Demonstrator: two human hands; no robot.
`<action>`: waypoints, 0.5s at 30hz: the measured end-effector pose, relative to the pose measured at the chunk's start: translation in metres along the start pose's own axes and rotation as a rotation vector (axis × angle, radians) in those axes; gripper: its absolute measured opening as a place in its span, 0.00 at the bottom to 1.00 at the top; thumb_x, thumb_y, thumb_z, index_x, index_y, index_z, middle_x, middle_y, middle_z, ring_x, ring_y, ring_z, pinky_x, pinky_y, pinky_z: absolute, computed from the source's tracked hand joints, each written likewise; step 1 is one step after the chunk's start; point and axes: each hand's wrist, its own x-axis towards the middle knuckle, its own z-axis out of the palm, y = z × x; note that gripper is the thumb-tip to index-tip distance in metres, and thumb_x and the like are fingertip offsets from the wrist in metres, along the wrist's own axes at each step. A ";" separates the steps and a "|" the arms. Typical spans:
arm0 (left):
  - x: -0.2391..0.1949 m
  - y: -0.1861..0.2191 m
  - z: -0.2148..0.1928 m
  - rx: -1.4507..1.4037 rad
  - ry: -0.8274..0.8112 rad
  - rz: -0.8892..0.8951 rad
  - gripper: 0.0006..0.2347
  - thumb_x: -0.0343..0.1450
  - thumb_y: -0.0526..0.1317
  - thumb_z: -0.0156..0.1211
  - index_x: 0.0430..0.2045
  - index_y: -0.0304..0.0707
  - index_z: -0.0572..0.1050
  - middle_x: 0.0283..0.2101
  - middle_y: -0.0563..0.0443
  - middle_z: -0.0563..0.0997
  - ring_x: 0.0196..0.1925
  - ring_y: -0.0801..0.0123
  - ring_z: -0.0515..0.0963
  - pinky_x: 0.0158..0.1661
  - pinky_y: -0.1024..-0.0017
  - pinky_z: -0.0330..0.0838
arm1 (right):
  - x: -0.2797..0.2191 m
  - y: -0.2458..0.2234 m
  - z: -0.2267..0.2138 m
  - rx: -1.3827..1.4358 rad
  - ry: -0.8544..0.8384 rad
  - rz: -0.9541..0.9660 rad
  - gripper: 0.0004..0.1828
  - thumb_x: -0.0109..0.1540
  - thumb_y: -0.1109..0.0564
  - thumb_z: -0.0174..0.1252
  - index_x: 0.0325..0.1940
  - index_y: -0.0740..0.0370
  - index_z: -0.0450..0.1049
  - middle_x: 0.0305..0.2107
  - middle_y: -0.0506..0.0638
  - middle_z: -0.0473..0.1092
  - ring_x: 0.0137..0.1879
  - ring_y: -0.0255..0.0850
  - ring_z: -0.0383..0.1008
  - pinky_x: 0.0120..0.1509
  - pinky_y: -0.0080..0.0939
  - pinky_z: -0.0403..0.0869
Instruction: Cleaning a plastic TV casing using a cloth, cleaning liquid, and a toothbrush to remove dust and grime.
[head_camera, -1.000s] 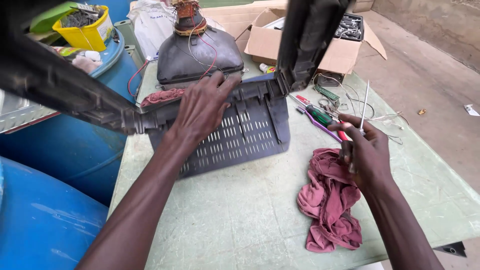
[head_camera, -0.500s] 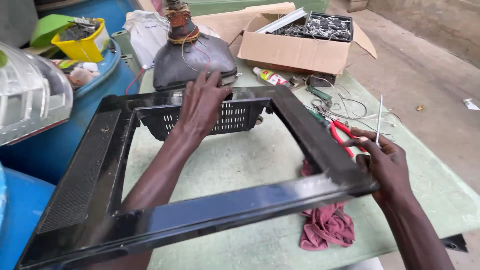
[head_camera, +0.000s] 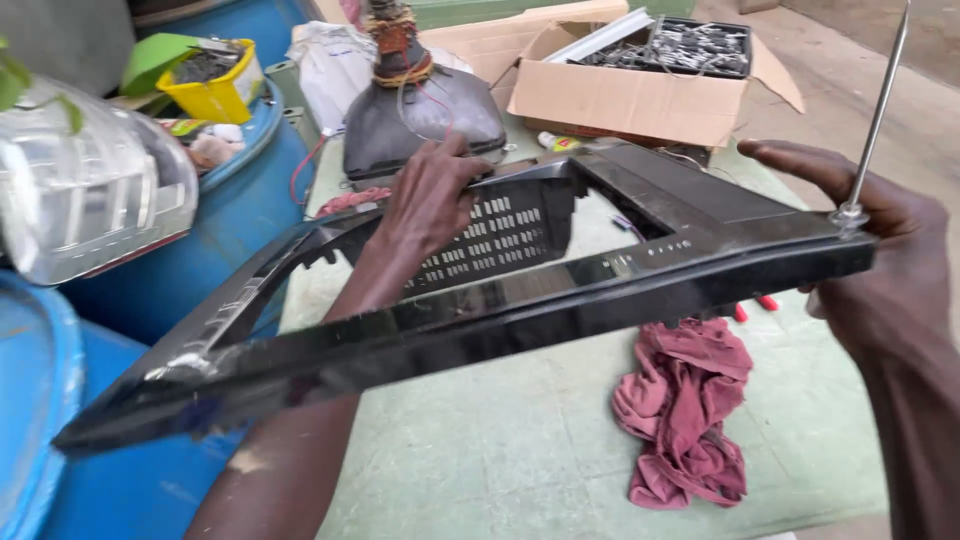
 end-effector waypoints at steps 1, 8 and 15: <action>-0.002 -0.003 0.000 0.013 0.002 -0.009 0.21 0.60 0.22 0.57 0.46 0.39 0.80 0.38 0.43 0.73 0.38 0.47 0.75 0.31 0.48 0.75 | 0.002 -0.008 0.006 0.012 -0.007 -0.008 0.32 0.53 0.78 0.48 0.61 0.67 0.72 0.58 0.57 0.72 0.65 0.41 0.71 0.54 0.30 0.69; 0.002 0.002 -0.002 -0.169 -0.373 -0.233 0.23 0.65 0.61 0.45 0.46 0.47 0.69 0.45 0.45 0.66 0.46 0.53 0.69 0.42 0.55 0.60 | 0.013 0.013 0.026 0.249 0.122 -0.072 0.15 0.75 0.63 0.55 0.34 0.69 0.65 0.15 0.50 0.56 0.19 0.34 0.55 0.21 0.32 0.52; -0.013 0.030 0.016 0.008 -0.329 0.008 0.05 0.57 0.30 0.58 0.20 0.38 0.70 0.29 0.51 0.74 0.28 0.62 0.72 0.26 0.60 0.70 | 0.033 0.006 0.037 0.301 0.168 -0.081 0.11 0.80 0.59 0.51 0.44 0.64 0.64 0.16 0.48 0.54 0.19 0.34 0.56 0.20 0.34 0.55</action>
